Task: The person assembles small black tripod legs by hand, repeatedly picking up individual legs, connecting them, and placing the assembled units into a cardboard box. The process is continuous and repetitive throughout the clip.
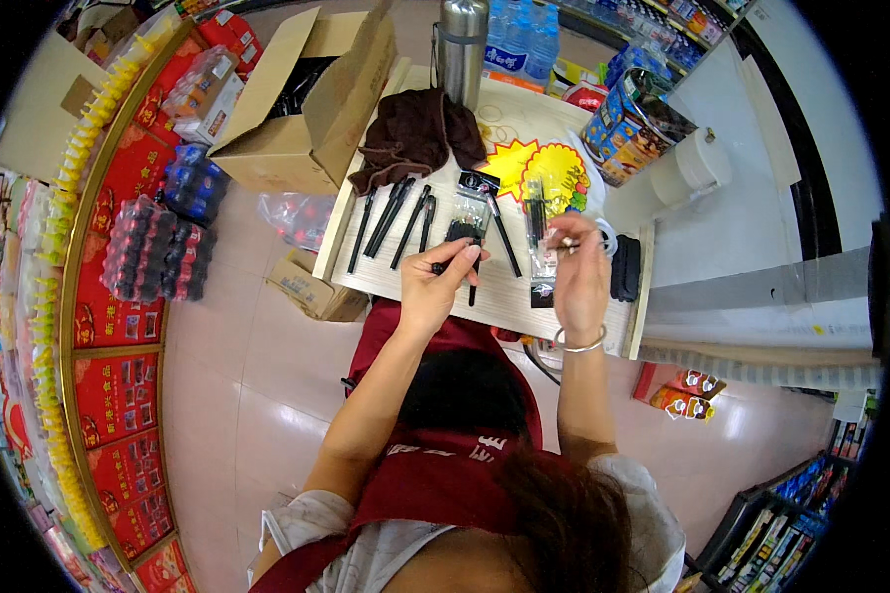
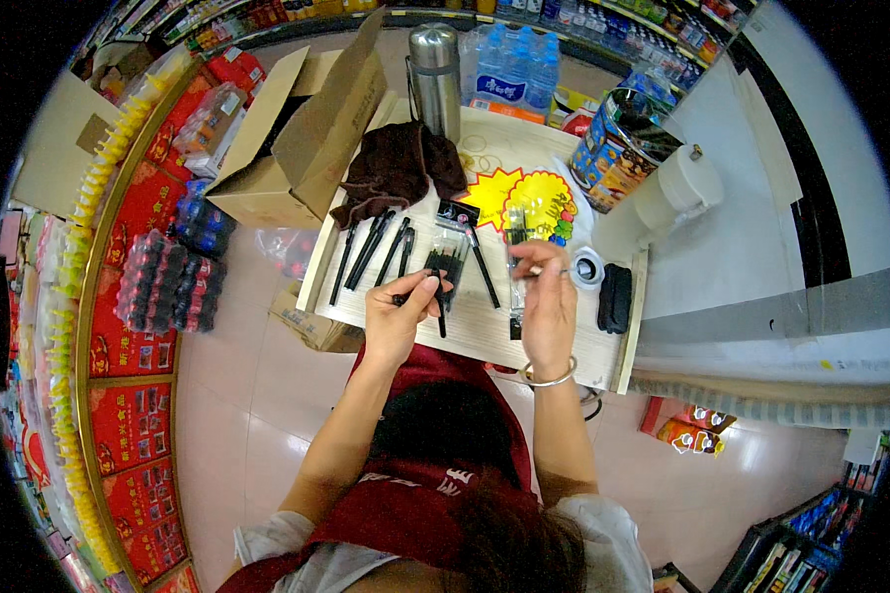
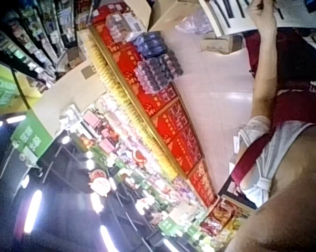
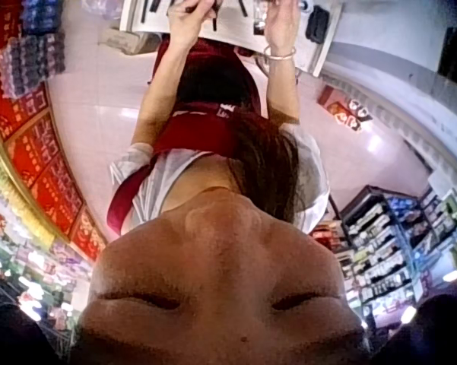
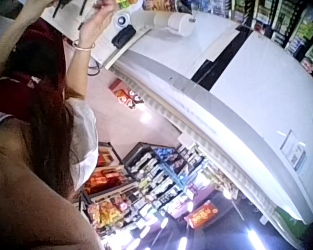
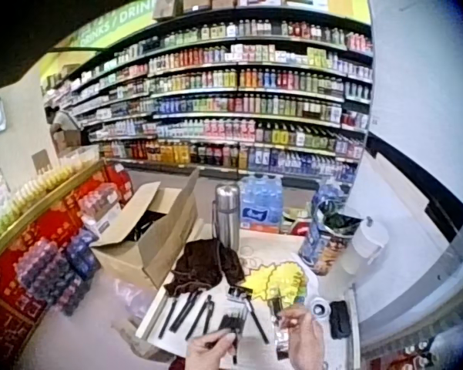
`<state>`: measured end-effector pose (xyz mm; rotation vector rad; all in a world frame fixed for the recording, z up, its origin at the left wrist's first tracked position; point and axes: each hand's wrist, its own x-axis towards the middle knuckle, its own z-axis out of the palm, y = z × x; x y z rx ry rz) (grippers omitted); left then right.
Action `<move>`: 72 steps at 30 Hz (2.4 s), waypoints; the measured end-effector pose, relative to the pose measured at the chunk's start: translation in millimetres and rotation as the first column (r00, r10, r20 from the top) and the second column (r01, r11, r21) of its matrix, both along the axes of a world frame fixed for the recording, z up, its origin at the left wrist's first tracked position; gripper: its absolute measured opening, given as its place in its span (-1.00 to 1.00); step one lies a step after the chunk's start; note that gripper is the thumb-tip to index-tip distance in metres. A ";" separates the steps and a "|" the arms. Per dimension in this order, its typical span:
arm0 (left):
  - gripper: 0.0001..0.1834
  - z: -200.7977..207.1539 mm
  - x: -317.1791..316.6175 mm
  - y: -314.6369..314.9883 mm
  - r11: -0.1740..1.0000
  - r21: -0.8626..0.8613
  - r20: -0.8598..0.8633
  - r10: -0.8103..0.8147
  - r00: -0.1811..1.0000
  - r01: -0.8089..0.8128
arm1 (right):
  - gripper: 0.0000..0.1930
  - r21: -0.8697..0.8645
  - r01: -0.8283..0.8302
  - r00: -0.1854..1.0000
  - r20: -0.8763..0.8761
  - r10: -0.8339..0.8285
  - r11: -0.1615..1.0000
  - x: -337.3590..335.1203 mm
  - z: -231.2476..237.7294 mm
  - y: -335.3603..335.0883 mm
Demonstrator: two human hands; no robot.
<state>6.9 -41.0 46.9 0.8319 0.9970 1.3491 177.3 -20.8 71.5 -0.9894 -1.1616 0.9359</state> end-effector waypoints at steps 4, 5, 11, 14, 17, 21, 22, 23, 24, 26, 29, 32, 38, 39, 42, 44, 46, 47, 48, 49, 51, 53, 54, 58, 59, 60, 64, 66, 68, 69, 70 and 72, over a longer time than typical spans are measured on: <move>-0.85 -3.6 -3.1 -2.3 0.984 0.179 -0.206 0.032 0.978 0.005 | -0.53 0.023 -0.176 0.977 -0.121 0.178 0.984 8.2 23.7 -0.5; -0.85 -2.8 -3.6 -3.4 0.981 0.192 -0.252 0.030 0.967 0.019 | -0.53 -0.005 -0.195 0.975 -0.111 0.193 0.981 6.6 27.9 -2.1; -0.86 2.0 -6.6 -6.8 0.969 0.241 -0.262 0.011 0.965 0.055 | -0.54 -0.067 -0.204 0.979 -0.023 0.203 0.977 -2.2 29.6 -6.4; -0.86 2.2 -7.9 -7.1 0.969 0.244 -0.233 0.011 0.972 0.048 | -0.57 -0.036 -0.173 0.984 0.045 0.175 0.984 -2.9 28.1 -7.1; -0.85 5.9 -9.0 -8.8 0.974 0.219 -0.294 0.004 0.956 0.063 | -0.59 -0.041 -0.143 0.983 0.108 0.147 0.989 -5.4 33.3 -9.1; -0.83 9.7 -8.6 -13.4 0.960 0.249 -0.421 -0.015 0.907 0.131 | -0.72 -0.031 -0.207 0.887 0.416 0.201 0.978 -3.9 42.6 -7.2; -0.83 9.5 -7.1 -13.9 0.957 0.251 -0.411 -0.031 0.911 0.145 | -0.76 -0.011 -0.246 0.855 0.469 0.222 0.969 -6.9 39.8 -3.4; -0.83 10.1 -5.4 -13.8 0.954 0.253 -0.399 -0.047 0.916 0.159 | -0.79 0.008 -0.285 0.819 0.521 0.240 0.958 -10.4 38.3 -1.2; -0.83 14.5 -3.9 -14.3 0.966 0.220 -0.342 -0.057 0.938 0.139 | -0.87 -0.037 -0.329 0.827 0.471 0.307 0.944 -15.1 39.8 -1.7; -0.85 16.6 -2.8 -15.0 0.991 0.110 -0.218 -0.055 0.974 0.081 | -0.88 -0.111 -0.346 0.852 0.379 0.362 0.932 -21.8 33.4 -2.8; -0.82 17.0 2.6 -16.0 0.999 -0.010 -0.036 -0.034 0.999 0.034 | -0.88 -0.039 -0.302 0.935 0.182 0.304 0.953 -32.3 -2.7 -6.0; -0.74 4.6 2.4 -21.6 0.984 -0.153 0.169 -0.062 0.984 0.089 | -0.88 0.004 -0.198 0.972 0.132 0.196 0.980 -42.3 -14.2 -12.0; -0.75 3.4 -9.8 -8.7 0.994 -0.075 0.124 0.090 0.988 -0.081 | -0.87 -0.290 -0.439 0.890 -0.015 0.455 0.850 -38.7 -12.5 -19.4; -0.75 5.3 -11.5 -6.8 0.996 -0.059 0.143 0.073 0.987 -0.065 | -0.86 -0.333 -0.476 0.866 -0.018 0.499 0.814 -38.9 -11.4 -22.0; -0.77 6.1 -15.8 -4.5 0.996 -0.080 0.158 -0.020 0.987 0.032 | -0.85 -0.366 -0.530 0.838 -0.091 0.537 0.765 -36.2 -14.4 -24.0; -0.79 0.1 -18.4 -2.0 0.992 -0.122 0.149 -0.023 0.989 0.041 | -0.86 -0.391 -0.541 0.831 -0.114 0.545 0.745 -35.3 -16.6 -25.5; -0.81 -4.8 -16.8 -1.7 0.992 -0.125 0.111 0.005 0.994 0.009 | -0.88 -0.407 -0.530 0.836 -0.109 0.537 0.744 -34.9 -23.1 -27.6; -0.81 -6.1 -14.0 -2.2 0.994 -0.103 0.077 0.043 0.996 -0.035 | -0.89 -0.382 -0.436 0.858 0.095 0.505 0.815 -35.3 -20.2 -29.1; -0.82 -7.6 -11.0 -2.3 0.994 -0.079 0.044 0.082 0.996 -0.078 | -0.90 -0.333 -0.346 0.846 0.294 0.445 0.877 -36.2 -14.3 -31.2; -0.83 -9.8 -8.0 -1.2 0.992 -0.081 0.029 0.101 0.995 -0.098 | -0.90 -0.263 -0.262 0.800 0.478 0.362 0.928 -37.3 -11.3 -32.2; -0.84 -12.3 0.1 3.1 0.988 -0.082 0.003 0.131 0.991 -0.130 | -0.90 -0.029 -0.164 0.740 0.657 0.143 0.986 -38.8 -16.8 -30.9; -0.84 -11.2 5.4 4.3 0.988 -0.085 -0.034 0.129 0.991 -0.131 | -0.89 0.099 -0.114 0.681 0.732 0.006 0.989 -37.6 -18.4 -30.5; -0.84 -10.4 6.5 4.8 0.987 -0.086 -0.052 0.130 0.990 -0.134 | -0.88 0.102 -0.102 0.668 0.744 -0.008 0.990 -36.4 -18.0 -31.7; -0.80 -20.5 1.0 8.6 0.999 0.022 -0.266 0.037 0.963 -0.032 | -0.84 -0.340 -0.245 0.876 0.325 0.358 0.908 -23.2 -30.0 -34.9; -0.79 -15.5 -2.1 9.2 1.000 0.010 -0.261 -0.020 0.965 0.023 | -0.83 -0.387 -0.314 0.903 0.159 0.399 0.867 -23.0 -30.2 -34.6; -0.78 -13.0 -4.2 9.8 0.997 -0.003 -0.256 -0.076 0.964 0.078 | -0.83 -0.419 -0.389 0.906 -0.011 0.424 0.820 -23.0 -29.4 -33.9; -0.76 -12.8 -6.7 11.7 0.995 0.072 -0.321 -0.046 0.946 0.073 | -0.83 -0.435 -0.563 0.822 -0.384 0.420 0.703 -25.2 -25.4 -32.8; -0.76 -11.3 -6.5 10.8 0.992 0.111 -0.405 -0.012 0.914 0.062 | -0.83 -0.409 -0.464 0.886 -0.205 0.417 0.786 -26.9 -26.1 -33.0; -0.76 -10.7 -4.1 9.8 0.994 0.109 -0.422 0.028 0.906 0.020 | -0.83 -0.265 -0.247 0.916 0.251 0.314 0.932 -29.0 -25.7 -35.7; -0.75 -10.6 -2.7 9.6 0.994 0.107 -0.429 0.048 0.902 -0.001 | -0.83 -0.147 -0.172 0.867 0.448 0.220 0.974 -27.6 -24.3 -36.9; -0.75 -12.6 -6.1 14.4 0.992 0.096 -0.412 0.109 0.905 -0.076 | -0.82 -0.014 -0.116 0.781 0.616 0.100 0.993 -26.1 -22.1 -38.3; -0.75 -15.1 -19.1 28.9 0.981 0.103 -0.420 0.190 0.887 -0.162 | -0.82 0.083 -0.084 0.684 0.729 -0.004 0.993 -19.1 -23.5 -43.0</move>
